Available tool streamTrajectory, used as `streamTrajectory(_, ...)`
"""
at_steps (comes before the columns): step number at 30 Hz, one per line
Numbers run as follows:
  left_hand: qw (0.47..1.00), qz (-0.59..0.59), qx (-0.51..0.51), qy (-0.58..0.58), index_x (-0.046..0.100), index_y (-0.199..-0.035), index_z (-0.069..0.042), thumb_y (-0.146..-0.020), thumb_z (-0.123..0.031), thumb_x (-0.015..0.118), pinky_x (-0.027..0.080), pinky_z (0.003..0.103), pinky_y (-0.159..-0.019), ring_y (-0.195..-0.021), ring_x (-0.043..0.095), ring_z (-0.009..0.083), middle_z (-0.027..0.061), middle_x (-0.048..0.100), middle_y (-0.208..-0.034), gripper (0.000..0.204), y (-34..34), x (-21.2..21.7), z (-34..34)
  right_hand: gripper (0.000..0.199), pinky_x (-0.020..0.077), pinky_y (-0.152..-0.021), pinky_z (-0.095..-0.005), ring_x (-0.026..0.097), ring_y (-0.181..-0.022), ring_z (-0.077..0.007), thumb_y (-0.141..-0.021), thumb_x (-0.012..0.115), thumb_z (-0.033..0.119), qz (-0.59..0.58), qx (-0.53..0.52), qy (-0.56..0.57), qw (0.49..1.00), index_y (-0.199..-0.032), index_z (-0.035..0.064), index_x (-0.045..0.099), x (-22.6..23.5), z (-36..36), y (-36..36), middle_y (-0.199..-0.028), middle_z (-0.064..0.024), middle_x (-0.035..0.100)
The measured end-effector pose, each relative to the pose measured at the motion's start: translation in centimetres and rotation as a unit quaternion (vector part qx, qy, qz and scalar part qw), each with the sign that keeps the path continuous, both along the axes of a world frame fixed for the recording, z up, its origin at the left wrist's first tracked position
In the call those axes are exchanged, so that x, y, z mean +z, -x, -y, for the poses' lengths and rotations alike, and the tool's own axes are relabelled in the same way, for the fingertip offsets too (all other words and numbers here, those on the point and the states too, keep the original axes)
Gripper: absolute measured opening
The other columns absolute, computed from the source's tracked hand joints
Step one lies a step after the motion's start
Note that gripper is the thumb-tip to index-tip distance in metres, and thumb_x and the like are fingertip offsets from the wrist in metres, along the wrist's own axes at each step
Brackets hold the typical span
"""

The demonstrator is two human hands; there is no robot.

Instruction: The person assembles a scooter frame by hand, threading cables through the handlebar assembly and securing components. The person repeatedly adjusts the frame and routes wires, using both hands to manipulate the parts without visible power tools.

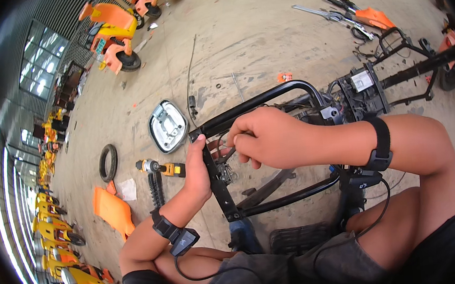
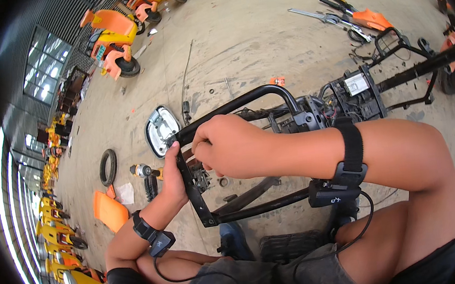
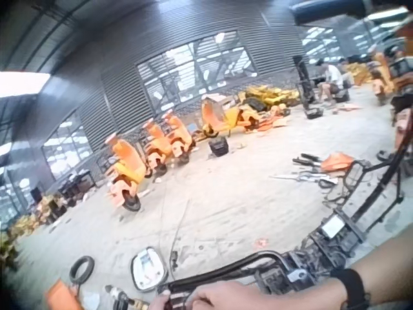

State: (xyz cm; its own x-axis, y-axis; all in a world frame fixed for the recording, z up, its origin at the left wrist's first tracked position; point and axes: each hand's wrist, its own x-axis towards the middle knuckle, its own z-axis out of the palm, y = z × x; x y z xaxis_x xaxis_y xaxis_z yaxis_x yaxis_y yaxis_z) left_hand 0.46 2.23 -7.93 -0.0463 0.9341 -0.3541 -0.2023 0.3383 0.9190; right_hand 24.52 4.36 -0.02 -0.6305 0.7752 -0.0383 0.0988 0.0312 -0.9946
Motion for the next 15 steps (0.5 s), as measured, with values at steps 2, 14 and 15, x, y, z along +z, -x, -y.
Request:
streamTrajectory(2, 0.999, -0.015, -0.033, 0.032, 0.056, -0.115, -0.002, -0.099, -0.051, 0.047, 0.053, 0.036, -0.084, -0.094, 0.067, 0.0233, 0.0146, 0.067, -0.104, 0.052, 0.8, -0.2, 0.1, 0.025, 0.0547, -0.061, -0.0372, 0.069, -0.063, -0.0265, -0.089, 0.054, 0.013, 0.005, -0.008, -0.039, 0.999, -0.087, -0.0063, 0.071, -0.4, 0.1, 0.5, -0.076, -0.0195, 0.069)
streamTrajectory(14, 0.997, -0.034, -0.057, -0.027, 0.061, -0.115, -0.001, -0.102, -0.056, 0.031, 0.053, 0.033, -0.086, -0.09, 0.067, 0.02, 0.0133, 0.07, -0.099, 0.064, -0.1, 0.6, 0.2, 0.028, 0.0531, -0.068, -0.048, 0.066, -0.071, -0.0428, -0.087, 0.058, 0.017, 0.018, -0.041, -0.184, 0.982, -0.076, -0.006, 0.069, -0.3, -1.0, 3.9, -0.07, -0.0274, 0.064)
streamTrajectory(15, 0.999, -0.033, -0.038, -0.021, 0.06, -0.117, -0.002, -0.103, -0.054, 0.031, 0.053, 0.033, -0.088, -0.094, 0.067, 0.0194, 0.0125, 0.069, -0.104, 0.061, -0.4, 0.6, 0.3, 0.028, 0.0529, -0.068, -0.0484, 0.065, -0.071, -0.0431, -0.087, 0.058, 0.017, 0.026, -0.045, -0.204, 0.978, -0.076, -0.0061, 0.069, -0.5, -1.2, 4.4, -0.071, -0.0279, 0.063)
